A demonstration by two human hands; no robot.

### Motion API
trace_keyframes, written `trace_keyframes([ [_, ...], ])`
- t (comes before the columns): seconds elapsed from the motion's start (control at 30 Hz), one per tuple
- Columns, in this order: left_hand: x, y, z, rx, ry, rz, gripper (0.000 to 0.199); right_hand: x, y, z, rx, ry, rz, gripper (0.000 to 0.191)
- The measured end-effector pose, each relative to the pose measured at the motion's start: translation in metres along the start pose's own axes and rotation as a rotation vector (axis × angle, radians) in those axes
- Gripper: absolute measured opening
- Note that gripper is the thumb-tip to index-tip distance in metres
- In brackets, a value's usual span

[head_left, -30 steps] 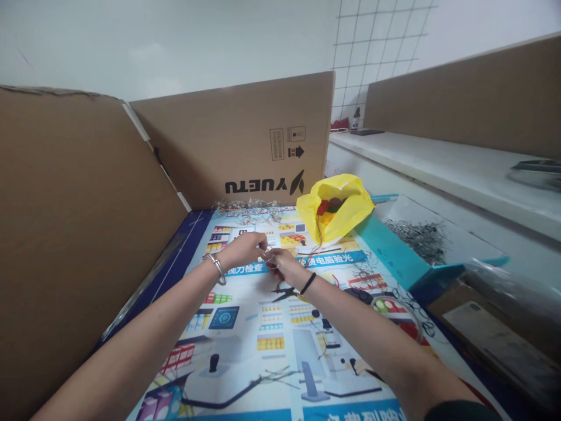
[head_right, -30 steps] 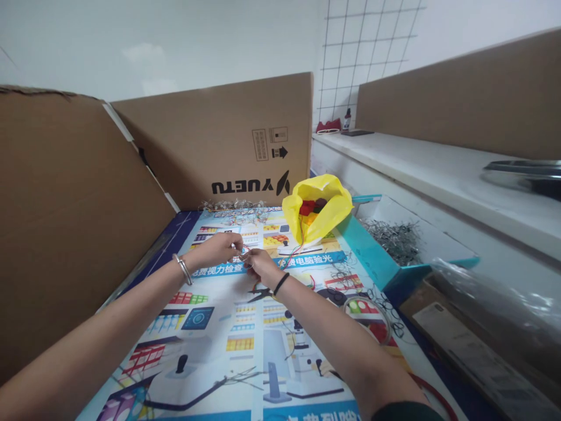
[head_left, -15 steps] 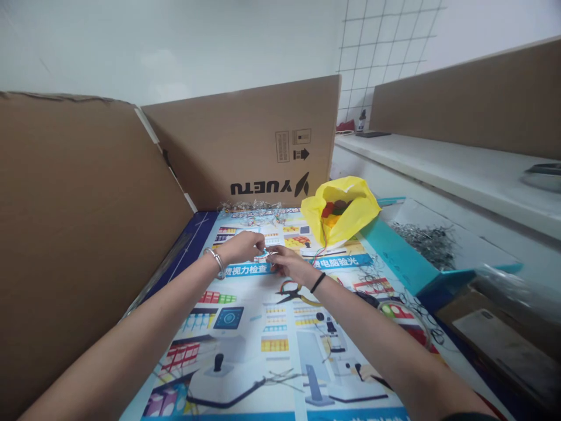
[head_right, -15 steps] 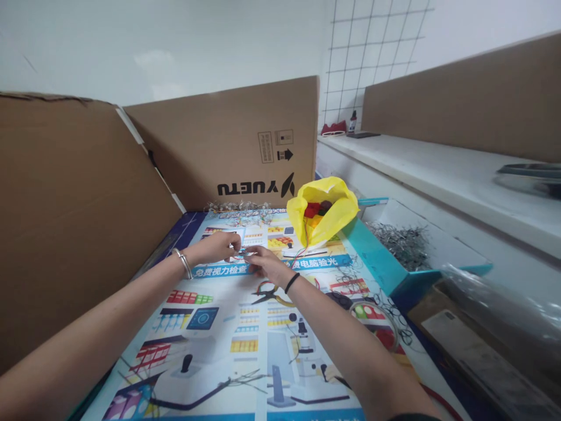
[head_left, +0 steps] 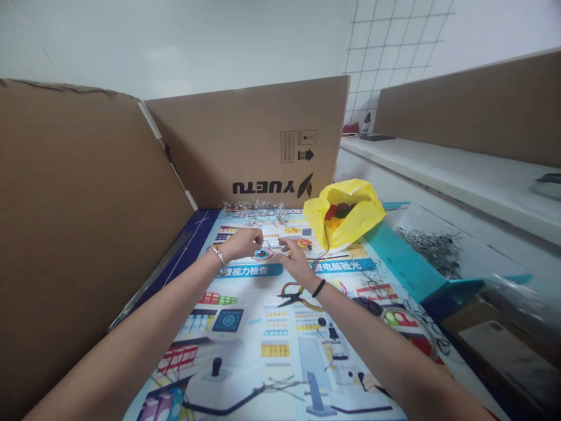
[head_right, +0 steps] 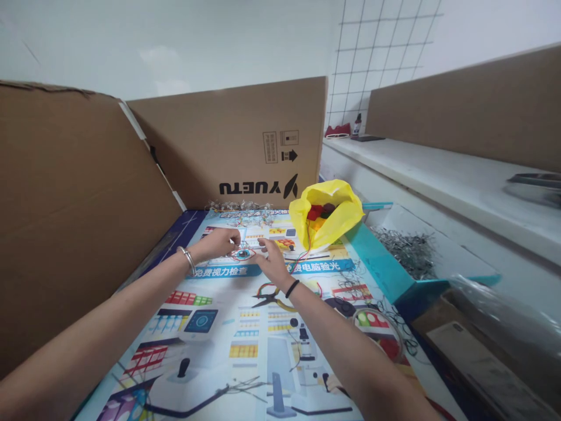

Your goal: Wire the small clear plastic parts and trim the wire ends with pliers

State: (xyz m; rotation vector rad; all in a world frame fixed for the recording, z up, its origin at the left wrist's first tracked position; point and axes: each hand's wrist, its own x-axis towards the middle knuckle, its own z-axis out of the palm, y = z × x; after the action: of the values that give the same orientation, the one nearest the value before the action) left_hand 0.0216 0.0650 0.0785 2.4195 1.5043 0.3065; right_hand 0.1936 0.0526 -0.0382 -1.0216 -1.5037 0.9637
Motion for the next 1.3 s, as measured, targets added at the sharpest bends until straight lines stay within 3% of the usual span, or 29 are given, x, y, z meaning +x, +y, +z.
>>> trace_keyframes([
  [0.1,0.0,-0.004,0.005,0.025,-0.003,0.001,0.011,-0.001,-0.001,-0.001,-0.056,-0.057,-0.074,0.046],
  [0.27,0.006,-0.005,0.015,0.072,-0.016,0.015,0.014,0.0,0.001,0.002,-0.36,-0.178,-0.23,0.047],
  [0.7,0.017,-0.007,0.041,0.091,-0.028,0.039,0.012,0.005,0.012,0.005,-0.568,-0.096,-0.153,0.036],
  [1.3,0.013,-0.016,0.062,0.041,0.03,0.102,0.013,0.002,0.005,0.004,-0.593,-0.092,-0.157,0.032],
])
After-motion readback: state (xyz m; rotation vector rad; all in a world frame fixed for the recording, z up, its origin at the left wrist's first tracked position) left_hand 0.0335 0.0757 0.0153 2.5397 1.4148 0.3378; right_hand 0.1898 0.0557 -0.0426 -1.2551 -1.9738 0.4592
